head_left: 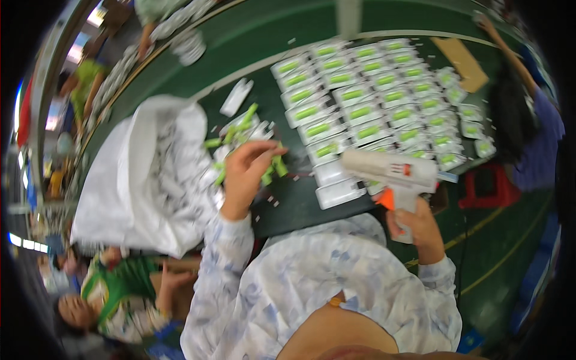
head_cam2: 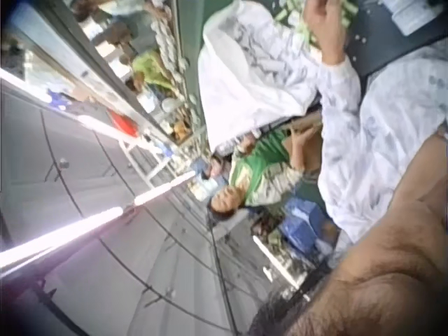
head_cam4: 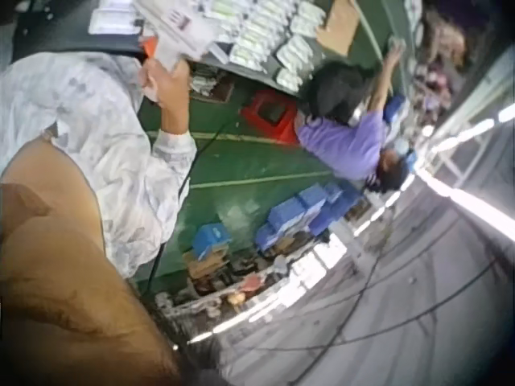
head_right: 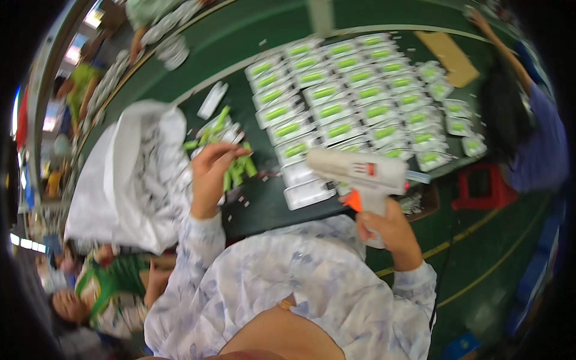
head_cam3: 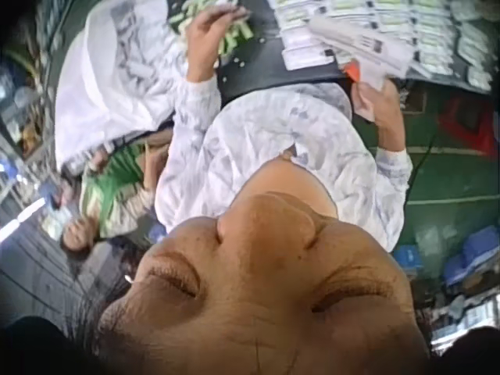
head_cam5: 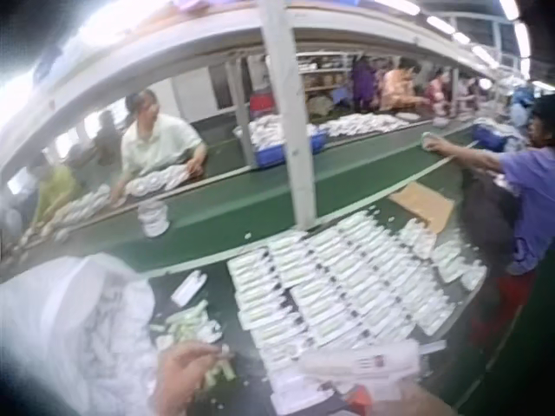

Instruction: The person picks up batteries and white plastic cases, applies glue to the cases using a glue gun, and presses the batteries into the cases before placing the assembled units onto a tray.

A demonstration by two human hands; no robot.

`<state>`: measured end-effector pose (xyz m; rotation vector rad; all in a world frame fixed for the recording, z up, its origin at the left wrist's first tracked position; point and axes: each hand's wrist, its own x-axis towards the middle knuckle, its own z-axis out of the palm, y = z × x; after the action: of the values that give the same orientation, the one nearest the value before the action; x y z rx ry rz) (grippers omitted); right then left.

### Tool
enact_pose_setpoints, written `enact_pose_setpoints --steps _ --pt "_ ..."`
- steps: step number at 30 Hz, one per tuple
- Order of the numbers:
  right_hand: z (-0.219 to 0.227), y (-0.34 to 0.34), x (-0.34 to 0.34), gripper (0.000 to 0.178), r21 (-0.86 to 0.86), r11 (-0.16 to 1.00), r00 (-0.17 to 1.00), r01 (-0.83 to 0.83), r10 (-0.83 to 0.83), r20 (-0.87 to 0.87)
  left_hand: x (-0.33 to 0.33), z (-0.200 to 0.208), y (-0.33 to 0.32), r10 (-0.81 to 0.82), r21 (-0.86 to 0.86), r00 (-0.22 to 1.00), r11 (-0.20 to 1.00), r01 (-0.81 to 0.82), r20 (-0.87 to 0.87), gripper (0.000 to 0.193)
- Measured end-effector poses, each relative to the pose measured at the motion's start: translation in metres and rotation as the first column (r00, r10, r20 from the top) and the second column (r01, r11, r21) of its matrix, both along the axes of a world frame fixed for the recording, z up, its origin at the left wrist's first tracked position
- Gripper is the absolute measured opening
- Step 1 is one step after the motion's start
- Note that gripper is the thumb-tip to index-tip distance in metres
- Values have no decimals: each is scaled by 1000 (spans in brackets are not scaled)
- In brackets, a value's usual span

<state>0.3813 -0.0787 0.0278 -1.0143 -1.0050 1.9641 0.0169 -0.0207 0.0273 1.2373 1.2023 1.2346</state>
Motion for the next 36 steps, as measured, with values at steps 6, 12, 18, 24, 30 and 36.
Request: enact_pose_setpoints --steps 6,12,18,24,30,36 --pt "-6 -7 -11 58 -12 1000 1000 -15 15 -4 3 -10 -14 55 24 998 998 -54 -26 20" --pt "-32 -35 6 61 -5 994 993 113 -113 -21 29 -31 -13 -98 54 984 993 107 -151 28" --pt "-25 -33 3 56 23 994 993 111 -111 38 24 -45 -4 112 150 780 988 -23 -615 37" --pt "-6 -10 -25 64 53 994 995 95 -96 17 9 -29 17 17 56 720 998 30 -693 31" --pt "-14 -19 -18 56 54 998 999 44 -44 0 26 -62 15 241 289 495 957 21 -835 16" --pt "-25 -33 3 66 9 997 994 72 -71 -81 41 -48 1 284 334 513 943 5 -810 11"
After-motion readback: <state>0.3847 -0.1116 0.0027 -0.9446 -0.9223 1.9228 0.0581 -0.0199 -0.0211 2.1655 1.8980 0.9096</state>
